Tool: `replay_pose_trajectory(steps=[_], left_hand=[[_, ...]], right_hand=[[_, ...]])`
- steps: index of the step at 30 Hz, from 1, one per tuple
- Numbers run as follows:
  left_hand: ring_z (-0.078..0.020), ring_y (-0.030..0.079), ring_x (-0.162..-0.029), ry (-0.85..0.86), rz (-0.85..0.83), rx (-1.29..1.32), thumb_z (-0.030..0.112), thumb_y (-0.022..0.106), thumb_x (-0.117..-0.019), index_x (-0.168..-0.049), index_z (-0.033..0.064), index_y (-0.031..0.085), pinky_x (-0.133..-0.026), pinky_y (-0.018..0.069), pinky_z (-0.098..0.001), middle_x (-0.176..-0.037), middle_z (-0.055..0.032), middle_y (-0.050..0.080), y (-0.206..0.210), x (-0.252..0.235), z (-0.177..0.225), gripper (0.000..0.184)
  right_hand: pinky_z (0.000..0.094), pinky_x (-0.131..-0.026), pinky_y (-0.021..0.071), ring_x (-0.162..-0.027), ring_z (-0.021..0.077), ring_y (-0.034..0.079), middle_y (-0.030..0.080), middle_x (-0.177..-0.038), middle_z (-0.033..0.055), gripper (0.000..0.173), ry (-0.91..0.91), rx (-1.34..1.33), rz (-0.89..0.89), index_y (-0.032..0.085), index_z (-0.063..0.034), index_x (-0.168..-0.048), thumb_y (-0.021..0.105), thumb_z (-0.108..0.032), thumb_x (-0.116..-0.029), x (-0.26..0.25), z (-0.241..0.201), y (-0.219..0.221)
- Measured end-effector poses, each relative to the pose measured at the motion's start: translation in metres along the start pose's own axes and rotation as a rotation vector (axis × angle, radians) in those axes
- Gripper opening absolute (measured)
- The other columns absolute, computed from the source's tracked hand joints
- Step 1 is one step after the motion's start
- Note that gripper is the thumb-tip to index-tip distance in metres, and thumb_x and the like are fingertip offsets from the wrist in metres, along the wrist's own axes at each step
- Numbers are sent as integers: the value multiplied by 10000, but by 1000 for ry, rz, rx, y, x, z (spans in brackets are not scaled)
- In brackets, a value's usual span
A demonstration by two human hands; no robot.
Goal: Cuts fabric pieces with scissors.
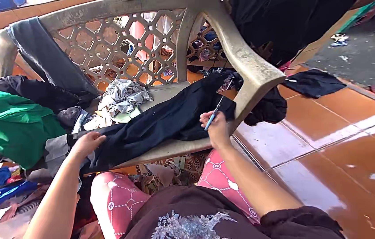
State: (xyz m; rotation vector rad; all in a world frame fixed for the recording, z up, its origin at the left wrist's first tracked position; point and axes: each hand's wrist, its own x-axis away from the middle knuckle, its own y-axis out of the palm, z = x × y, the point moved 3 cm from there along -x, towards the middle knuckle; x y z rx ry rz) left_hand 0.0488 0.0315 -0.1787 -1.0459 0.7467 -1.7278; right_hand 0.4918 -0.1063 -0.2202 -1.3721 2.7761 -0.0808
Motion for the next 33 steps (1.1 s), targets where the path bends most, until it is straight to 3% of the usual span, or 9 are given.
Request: replay_pose_trajectory(steps=[4,7,10,13,20,22,29,31,33], left_hand=[[-507,555,-1249,-14,-174,-334,351,511,-1076,-1238,-58,628,-1031,384,-722,-1264,-330,613,36,-21,31,456],[-429,608,-1163,79,-93,-116,270,456,-1102,-1197,-73,634,-1016,418,-647,-1177,-302,643,29,-12,56,397],[-50,650,-867,227,-183,422,158,456,-1089,-1143,45,622,-835,556,-287,-949,1,669,31,45,112,208],[-9,696,-832,408,-410,746,89,453,-1038,-1089,125,645,-807,599,-237,-905,91,729,45,89,149,202],[-101,737,-862,376,-405,1325,233,423,-1059,-1117,134,658,-778,633,-299,-951,-25,759,49,107,159,262],[-129,742,-903,504,-568,1556,389,698,-937,-1080,155,749,-797,630,-324,-983,-50,763,36,109,159,279],[-89,726,-1015,989,-790,1629,347,642,-982,-1202,133,739,-901,591,-268,-1105,-21,766,9,113,153,321],[-75,725,-979,1007,-650,1620,301,573,-1029,-1177,127,730,-884,591,-256,-1070,-8,764,-6,115,146,277],[-37,697,-714,664,-65,1704,145,556,-979,-842,128,719,-692,574,-184,-771,12,732,-33,150,170,214]], right_hand=[[292,-732,574,-810,131,668,651,-995,119,318,259,-143,-240,455,70,-1254,611,-56,-1007,72,23,34],[275,-711,577,-789,131,672,638,-995,106,308,401,-201,-359,456,40,-1245,621,-71,-1010,94,28,45],[359,-823,585,-993,224,685,610,-1226,177,408,521,-310,-440,390,27,-1360,589,-123,-1038,104,23,55],[428,-886,558,-1146,272,631,523,-1411,189,475,612,-412,-506,311,-18,-1453,528,-194,-1069,113,6,69],[396,-892,522,-1104,213,582,548,-1305,172,598,490,-454,-274,338,6,-1417,699,-98,-953,99,-10,81],[409,-881,493,-1088,236,543,512,-1285,205,720,498,-354,-137,314,22,-1417,781,-174,-906,98,-3,80],[489,-1091,409,-1372,373,412,305,-1512,330,1034,515,-220,-28,131,33,-1526,863,-126,-814,117,19,85],[458,-1089,426,-1345,347,456,381,-1472,307,923,515,-213,16,217,45,-1497,838,-56,-822,112,27,86],[412,-935,494,-1099,260,581,572,-1221,225,529,529,-299,47,458,59,-1322,743,27,-878,108,28,84]])
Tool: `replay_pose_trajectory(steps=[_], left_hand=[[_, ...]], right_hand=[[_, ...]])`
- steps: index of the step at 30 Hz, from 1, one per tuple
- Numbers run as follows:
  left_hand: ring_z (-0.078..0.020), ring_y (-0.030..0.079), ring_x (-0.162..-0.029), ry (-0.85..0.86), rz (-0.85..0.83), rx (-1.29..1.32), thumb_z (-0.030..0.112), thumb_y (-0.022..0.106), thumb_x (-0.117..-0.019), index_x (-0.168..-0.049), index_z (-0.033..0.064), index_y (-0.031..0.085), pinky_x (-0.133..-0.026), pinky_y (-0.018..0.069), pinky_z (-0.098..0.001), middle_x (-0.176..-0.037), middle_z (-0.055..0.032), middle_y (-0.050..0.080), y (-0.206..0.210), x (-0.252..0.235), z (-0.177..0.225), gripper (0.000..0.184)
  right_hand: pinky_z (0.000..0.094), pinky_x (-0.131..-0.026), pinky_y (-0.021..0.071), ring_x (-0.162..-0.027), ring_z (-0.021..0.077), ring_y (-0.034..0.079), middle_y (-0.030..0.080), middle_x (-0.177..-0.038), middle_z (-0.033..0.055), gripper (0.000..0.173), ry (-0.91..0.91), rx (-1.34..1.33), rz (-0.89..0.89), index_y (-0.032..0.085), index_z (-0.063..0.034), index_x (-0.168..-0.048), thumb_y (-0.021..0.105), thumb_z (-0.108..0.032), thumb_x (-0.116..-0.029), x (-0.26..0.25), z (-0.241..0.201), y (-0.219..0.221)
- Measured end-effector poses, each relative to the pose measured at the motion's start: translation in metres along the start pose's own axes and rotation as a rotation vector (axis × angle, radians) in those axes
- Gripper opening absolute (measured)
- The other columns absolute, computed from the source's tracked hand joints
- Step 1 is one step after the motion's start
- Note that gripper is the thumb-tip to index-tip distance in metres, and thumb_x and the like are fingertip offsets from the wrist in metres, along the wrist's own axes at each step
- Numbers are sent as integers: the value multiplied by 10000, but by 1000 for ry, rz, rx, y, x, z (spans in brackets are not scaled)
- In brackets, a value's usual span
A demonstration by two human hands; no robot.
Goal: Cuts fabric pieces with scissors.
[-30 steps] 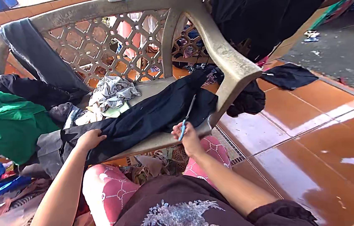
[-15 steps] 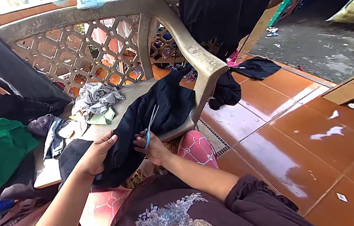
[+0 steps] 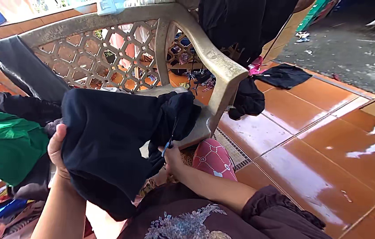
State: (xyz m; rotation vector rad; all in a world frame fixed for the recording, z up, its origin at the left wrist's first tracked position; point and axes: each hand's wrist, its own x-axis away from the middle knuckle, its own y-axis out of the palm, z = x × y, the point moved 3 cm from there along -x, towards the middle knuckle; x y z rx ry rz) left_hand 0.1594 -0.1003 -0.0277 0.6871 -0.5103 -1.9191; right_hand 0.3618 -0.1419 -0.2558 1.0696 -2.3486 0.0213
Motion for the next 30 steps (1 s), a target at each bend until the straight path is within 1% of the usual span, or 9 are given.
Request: replay_pose_trajectory(steps=[3,6,11,14,17,21,23,27,30], left_hand=[[40,684,-940,365,-226,-284,266,439,-1067,-1047,220,736,-859,554,-155,-993,118,747,-64,-21,27,301],[33,637,-1066,580,-118,-382,308,288,-1107,-1130,227,661,-965,508,-186,-1095,128,712,-110,-27,64,382],[78,602,-961,727,419,-547,66,124,-1099,-1169,45,527,-909,489,-131,-989,105,647,-95,-9,105,410],[59,615,-956,758,317,-456,3,62,-1053,-1127,43,543,-901,499,-142,-973,97,682,-86,-11,108,488],[69,628,-960,653,194,-405,121,116,-1108,-1115,121,560,-909,511,-154,-986,124,684,-86,-41,87,444],[29,647,-745,330,278,-173,205,229,-1119,-967,164,570,-682,541,-146,-794,80,665,-109,-93,51,375],[47,615,-748,439,330,-355,140,272,-1111,-965,177,530,-705,523,-143,-792,110,624,-116,-110,72,298],[11,638,-934,740,35,-499,109,202,-1076,-1026,186,579,-878,528,-208,-939,102,678,-133,-120,146,388],[53,634,-936,749,19,-559,174,305,-1078,-1005,235,610,-858,521,-160,-952,145,685,-129,-70,159,319]], right_hand=[[375,-705,554,-806,188,630,629,-925,137,230,-83,-175,-60,544,33,-1122,639,48,-913,-4,-25,-14],[361,-760,566,-868,166,623,594,-1010,122,305,-331,-233,-12,490,26,-1254,573,32,-960,-6,-93,-47],[315,-770,581,-837,81,641,609,-951,-7,293,-789,-299,49,504,-75,-1183,584,50,-930,-1,-202,-93],[206,-765,565,-806,-17,629,602,-902,-102,269,-1035,-236,57,511,-130,-1120,626,-1,-914,13,-250,-91],[224,-772,514,-837,24,571,561,-976,13,346,-986,159,86,515,-14,-1199,666,-70,-893,-3,-283,-77],[623,-921,462,-1079,413,598,612,-1170,297,493,-784,721,85,538,80,-1296,750,-54,-871,-52,-319,-60],[585,-966,473,-1131,399,600,605,-1216,287,498,-947,691,215,513,88,-1304,715,-61,-874,-45,-348,-56],[298,-938,487,-1072,173,589,580,-1223,194,514,-1347,488,327,482,99,-1300,668,-64,-850,-19,-391,-60],[320,-945,515,-1107,204,609,573,-1259,229,541,-1424,584,243,424,109,-1335,662,-33,-871,1,-367,-68]])
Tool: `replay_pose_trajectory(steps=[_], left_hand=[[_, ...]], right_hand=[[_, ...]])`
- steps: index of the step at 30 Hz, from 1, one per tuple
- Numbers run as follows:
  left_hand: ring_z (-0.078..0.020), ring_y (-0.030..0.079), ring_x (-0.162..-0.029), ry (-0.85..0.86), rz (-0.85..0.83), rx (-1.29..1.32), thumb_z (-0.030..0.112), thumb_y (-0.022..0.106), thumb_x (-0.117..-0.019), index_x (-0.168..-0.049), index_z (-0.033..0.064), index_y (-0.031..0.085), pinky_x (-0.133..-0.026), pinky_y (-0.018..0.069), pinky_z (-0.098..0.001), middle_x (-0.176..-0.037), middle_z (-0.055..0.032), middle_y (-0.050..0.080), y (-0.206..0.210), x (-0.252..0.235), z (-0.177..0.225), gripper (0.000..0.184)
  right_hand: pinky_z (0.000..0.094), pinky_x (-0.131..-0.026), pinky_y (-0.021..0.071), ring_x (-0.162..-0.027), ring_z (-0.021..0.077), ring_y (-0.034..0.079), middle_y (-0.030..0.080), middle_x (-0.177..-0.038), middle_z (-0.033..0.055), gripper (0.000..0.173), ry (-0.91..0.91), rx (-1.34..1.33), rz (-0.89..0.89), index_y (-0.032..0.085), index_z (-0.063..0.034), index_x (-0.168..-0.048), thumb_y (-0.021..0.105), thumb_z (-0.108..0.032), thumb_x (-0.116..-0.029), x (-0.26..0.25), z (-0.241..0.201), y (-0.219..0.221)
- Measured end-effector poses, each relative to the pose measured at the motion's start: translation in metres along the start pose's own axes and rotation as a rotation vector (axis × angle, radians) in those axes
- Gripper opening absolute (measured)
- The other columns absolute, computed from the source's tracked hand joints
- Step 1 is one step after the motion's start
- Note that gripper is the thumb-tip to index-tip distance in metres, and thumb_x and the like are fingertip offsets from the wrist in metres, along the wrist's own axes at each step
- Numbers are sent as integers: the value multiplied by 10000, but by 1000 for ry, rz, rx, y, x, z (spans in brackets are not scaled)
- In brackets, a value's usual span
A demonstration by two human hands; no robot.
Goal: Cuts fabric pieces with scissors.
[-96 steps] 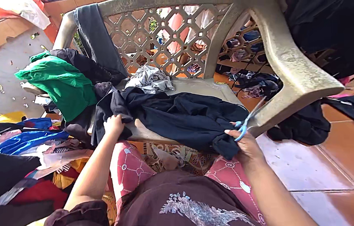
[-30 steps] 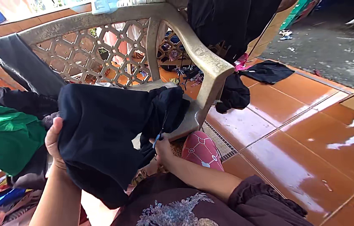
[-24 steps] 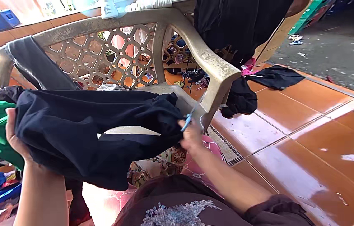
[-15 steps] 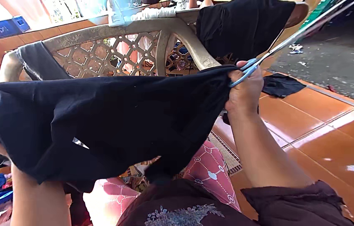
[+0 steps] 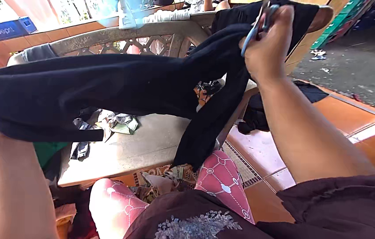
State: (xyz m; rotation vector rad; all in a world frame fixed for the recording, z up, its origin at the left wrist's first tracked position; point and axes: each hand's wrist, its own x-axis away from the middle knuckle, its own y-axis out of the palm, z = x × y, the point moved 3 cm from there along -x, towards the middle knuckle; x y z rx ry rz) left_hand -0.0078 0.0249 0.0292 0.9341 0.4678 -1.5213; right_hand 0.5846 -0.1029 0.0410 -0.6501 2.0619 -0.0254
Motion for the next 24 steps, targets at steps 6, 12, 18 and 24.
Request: replay_pose_trajectory(steps=[6,12,18,24], left_hand=[[15,678,-1006,-643,-134,-355,323,634,-938,-1216,228,726,-863,567,-195,-1140,101,735,-58,175,28,308],[-526,439,-1368,-1185,-378,-1164,101,590,-1020,-1484,-73,443,-1125,340,-657,-1463,-377,445,-46,262,-5,517],[-207,690,-1033,-1368,-649,-440,182,455,-1072,-1236,-39,640,-950,555,-405,-1174,-133,696,113,280,-27,332],[-219,611,-1164,-1803,-231,152,303,383,-1117,-1435,-36,402,-1030,487,-367,-1313,-165,591,184,386,-131,465]], right_hand=[[619,-861,509,-996,406,632,638,-1095,260,530,465,129,-908,538,37,-1272,809,-117,-844,170,57,5],[387,-907,546,-1044,244,657,582,-1300,233,609,807,-2,-742,428,88,-1374,757,-167,-930,269,76,13],[235,-676,559,-744,62,636,651,-1029,52,403,820,-430,-614,517,43,-1257,555,-270,-1005,311,21,4],[163,-603,458,-640,-4,514,581,-911,-23,297,1095,-600,-1134,514,-5,-1216,546,-224,-1020,368,4,2]])
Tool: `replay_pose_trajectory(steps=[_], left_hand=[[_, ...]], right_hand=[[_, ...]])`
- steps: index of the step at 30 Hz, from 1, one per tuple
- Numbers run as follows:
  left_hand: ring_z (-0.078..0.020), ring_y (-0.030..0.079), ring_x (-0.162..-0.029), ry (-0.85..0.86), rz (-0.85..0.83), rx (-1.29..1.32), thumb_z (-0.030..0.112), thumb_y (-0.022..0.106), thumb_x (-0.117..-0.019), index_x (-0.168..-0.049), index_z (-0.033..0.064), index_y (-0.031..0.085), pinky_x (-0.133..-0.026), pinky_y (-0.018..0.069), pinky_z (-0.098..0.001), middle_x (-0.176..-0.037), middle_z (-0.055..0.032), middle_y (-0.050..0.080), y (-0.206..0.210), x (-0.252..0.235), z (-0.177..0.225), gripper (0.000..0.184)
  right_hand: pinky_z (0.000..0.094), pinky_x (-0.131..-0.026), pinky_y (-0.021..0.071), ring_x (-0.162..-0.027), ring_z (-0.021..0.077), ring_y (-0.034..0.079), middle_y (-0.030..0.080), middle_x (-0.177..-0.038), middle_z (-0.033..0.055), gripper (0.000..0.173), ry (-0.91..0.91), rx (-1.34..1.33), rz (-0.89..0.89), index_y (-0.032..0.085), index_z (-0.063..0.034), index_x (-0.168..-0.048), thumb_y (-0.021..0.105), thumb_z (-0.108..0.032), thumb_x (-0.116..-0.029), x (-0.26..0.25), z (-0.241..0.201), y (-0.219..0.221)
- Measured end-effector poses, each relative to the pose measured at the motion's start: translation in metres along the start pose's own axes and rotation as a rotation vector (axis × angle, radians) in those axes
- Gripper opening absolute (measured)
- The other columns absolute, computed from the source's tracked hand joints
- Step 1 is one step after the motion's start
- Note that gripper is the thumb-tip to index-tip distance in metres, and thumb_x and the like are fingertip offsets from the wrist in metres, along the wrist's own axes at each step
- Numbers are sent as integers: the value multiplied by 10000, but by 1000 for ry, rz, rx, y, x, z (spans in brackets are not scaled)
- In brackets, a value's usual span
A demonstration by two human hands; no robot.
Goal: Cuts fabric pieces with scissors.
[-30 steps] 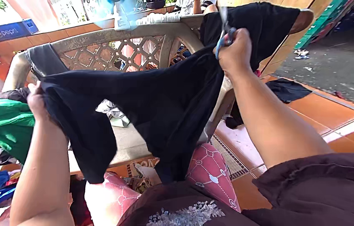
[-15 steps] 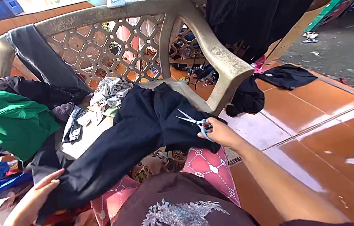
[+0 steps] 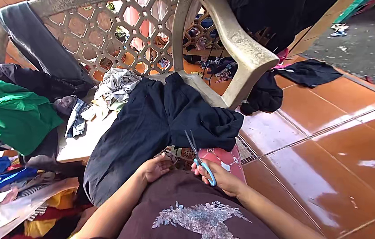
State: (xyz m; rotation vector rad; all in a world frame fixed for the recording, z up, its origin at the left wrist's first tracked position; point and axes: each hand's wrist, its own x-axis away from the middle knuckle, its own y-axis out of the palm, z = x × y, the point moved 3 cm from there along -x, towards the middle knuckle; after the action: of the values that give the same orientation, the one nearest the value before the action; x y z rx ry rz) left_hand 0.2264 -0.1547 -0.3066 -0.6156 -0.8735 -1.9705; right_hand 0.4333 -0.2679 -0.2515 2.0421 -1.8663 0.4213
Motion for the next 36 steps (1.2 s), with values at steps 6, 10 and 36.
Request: replay_pose_trajectory(steps=[6,10,36], left_hand=[[-190,655,-992,142,176,506,249,449,-1101,-1286,26,511,-899,543,-329,-1143,-107,637,17,-32,10,296],[-105,612,-648,202,317,444,112,480,-1075,-927,60,549,-704,565,-247,-727,-17,596,23,-18,16,172],[-96,545,-584,340,22,385,124,410,-1094,-984,84,535,-604,523,-223,-743,-16,565,42,-4,35,171]], right_hand=[[128,-510,389,-553,-36,446,621,-953,-47,349,133,8,-184,540,-82,-1266,414,-347,-1077,-13,10,-11],[120,-536,419,-578,-47,478,625,-960,-66,398,113,-20,-305,510,-92,-1283,561,-361,-994,-13,12,-16],[109,-447,332,-468,-35,375,566,-774,-76,398,88,-94,-279,535,-143,-1015,277,-436,-1095,-25,-1,16]])
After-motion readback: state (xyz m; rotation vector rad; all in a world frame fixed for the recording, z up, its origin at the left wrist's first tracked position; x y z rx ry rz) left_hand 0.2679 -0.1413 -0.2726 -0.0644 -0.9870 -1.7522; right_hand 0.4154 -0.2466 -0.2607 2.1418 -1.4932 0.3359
